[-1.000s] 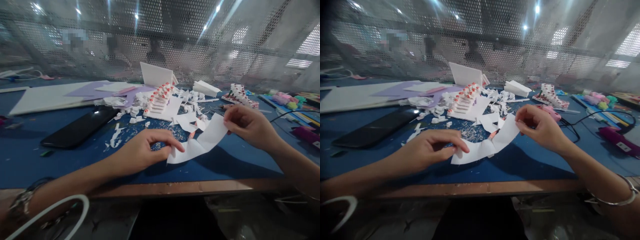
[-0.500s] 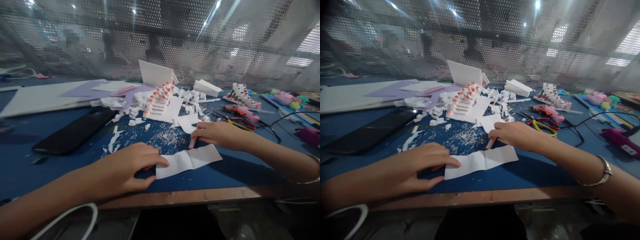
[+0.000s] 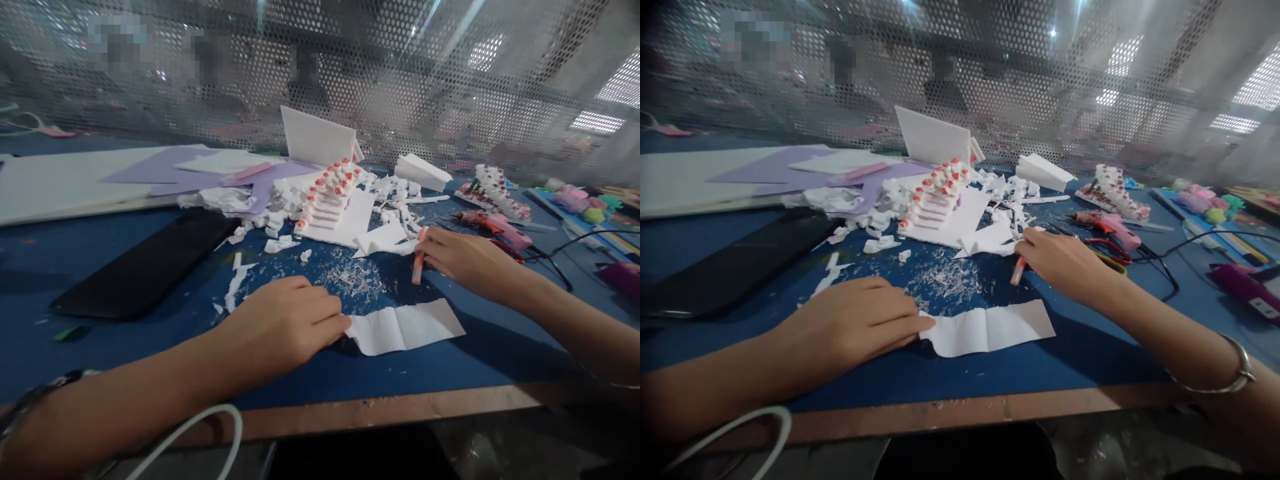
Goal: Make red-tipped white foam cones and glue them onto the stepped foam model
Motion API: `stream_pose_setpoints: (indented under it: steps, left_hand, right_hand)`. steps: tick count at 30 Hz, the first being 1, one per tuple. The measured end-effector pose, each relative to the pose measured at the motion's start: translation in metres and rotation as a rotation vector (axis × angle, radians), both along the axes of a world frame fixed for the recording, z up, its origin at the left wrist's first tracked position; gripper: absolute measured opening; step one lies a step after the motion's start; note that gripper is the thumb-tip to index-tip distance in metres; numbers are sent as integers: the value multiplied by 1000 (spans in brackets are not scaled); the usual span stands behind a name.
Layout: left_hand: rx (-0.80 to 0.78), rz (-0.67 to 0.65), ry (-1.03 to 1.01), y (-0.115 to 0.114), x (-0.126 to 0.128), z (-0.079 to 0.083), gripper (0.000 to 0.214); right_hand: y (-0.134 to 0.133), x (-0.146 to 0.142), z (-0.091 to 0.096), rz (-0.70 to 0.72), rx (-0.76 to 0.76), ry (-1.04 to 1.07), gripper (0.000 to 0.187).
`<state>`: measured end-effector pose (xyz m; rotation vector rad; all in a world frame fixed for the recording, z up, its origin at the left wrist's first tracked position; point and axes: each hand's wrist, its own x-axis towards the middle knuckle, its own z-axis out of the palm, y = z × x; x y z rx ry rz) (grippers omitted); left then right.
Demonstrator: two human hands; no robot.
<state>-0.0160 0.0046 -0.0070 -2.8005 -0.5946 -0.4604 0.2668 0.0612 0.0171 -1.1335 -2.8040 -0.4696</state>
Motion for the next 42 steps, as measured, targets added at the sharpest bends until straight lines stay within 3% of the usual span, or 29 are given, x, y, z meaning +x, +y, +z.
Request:
stream_pose_setpoints:
  steps: [2, 5, 10, 13, 16, 19, 21, 23, 25, 30, 36, 42]
  left_hand:
    - [187, 8, -23, 0, 3, 5, 33]
    - [297, 0, -24, 9, 5, 20, 27]
    - [52, 176, -114, 43, 0, 52, 25]
    - [39, 247, -271, 54, -3, 67, 25]
    - [85, 237, -325, 52, -6, 78, 27]
    - [147, 204, -283, 44, -11, 76, 27]
    - [221, 101, -193, 40, -14, 66, 25]
    - [381, -36, -104, 36, -16, 49, 22]
    - [448, -109, -25, 32, -16, 30, 23]
    - [95, -46, -28, 27, -16, 0, 27]
    - [-385, 80, -154, 27, -22, -6, 12]
    - [-598, 172, -250, 23, -20, -6, 13]
  right_hand:
    - [-15, -8, 6, -10, 5, 64, 21]
    - [-40, -27, 16, 47, -86, 228, 30]
    - [-45, -62, 26, 52, -175, 382, 51]
    - [-26, -78, 34, 35, -99, 491, 33]
    - [-10, -87, 45, 105, 70, 608, 11]
    - [-6, -85, 47, 233, 318, 522, 11]
    - [-7, -81, 38, 312, 439, 342, 13]
    - [-9, -78, 23, 427, 468, 142, 16]
    - [-11, -78, 7, 530, 397, 7, 18]
    - [-15, -83, -18, 512, -19, 9, 27]
    - [-9, -82, -25, 457, -491, 321, 20]
    - [-10, -86, -32, 379, -623, 528, 16]
